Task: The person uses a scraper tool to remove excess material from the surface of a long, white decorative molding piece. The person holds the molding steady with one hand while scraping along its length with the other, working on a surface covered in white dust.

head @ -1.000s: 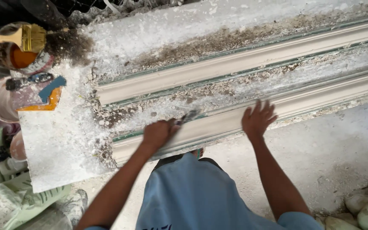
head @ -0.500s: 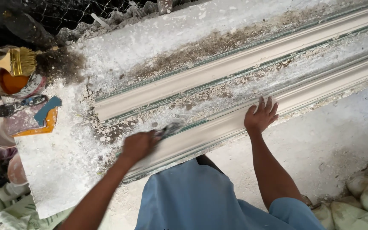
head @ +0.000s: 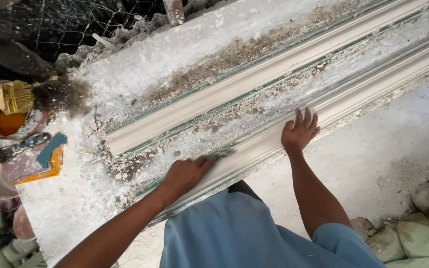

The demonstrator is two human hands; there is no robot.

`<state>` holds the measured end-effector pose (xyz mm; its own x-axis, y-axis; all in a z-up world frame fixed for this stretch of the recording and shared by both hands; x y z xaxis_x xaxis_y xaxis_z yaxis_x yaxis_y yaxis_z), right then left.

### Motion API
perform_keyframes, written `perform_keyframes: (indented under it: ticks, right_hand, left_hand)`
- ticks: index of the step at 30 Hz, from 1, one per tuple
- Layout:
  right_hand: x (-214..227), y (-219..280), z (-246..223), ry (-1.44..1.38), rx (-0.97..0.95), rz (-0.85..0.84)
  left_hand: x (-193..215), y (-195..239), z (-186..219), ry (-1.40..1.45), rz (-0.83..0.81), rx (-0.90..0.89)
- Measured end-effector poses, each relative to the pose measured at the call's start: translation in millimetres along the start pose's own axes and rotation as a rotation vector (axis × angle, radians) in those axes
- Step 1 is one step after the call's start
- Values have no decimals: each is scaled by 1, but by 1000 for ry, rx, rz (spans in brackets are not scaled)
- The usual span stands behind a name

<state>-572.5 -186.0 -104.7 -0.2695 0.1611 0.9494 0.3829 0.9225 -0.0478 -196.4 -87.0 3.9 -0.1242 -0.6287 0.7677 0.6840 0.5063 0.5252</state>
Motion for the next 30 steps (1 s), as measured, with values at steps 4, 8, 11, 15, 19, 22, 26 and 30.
perform_keyframes:
  ticks: [4,8,11,15,19,22,26,30]
  right_hand:
    - [-1,1,1,-9,14,5]
    - [-4,-2,6,-4,33,35]
    - [-6,-1,8,-13,44,44]
    - [-9,-3,11,-6,53,23]
    - [-8,-1,8,-28,52,54]
    - [-5,-1,9,-40,33,41]
    - [-5,-4,8,-40,29,29]
    - [-11,-2,11,-25,31,13]
  left_hand:
    - [-38,-4,-8,-209,81,-5]
    - [-4,-68,25,-224,343,-55]
    - [13,-112,51,-319,475,-100]
    - [9,-88,31,-278,396,-74]
    - [8,-28,31,-381,407,-90]
    - [16,-53,44,-495,416,-50]
    - [26,-123,63,-443,564,-152]
    - [40,-83,58,-436,536,-124]
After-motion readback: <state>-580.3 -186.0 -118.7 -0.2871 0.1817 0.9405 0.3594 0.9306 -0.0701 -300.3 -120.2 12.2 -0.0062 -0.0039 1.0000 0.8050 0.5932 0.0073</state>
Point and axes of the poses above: each hand's wrist, its own y-axis away from the middle knuckle, its own x-axis out of the back of the hand, z = x × y, the point moved 9 cm from there along -y, towards the middle knuckle, and after that the axes turned 15 degrees about -z, right-handed, at the moved point
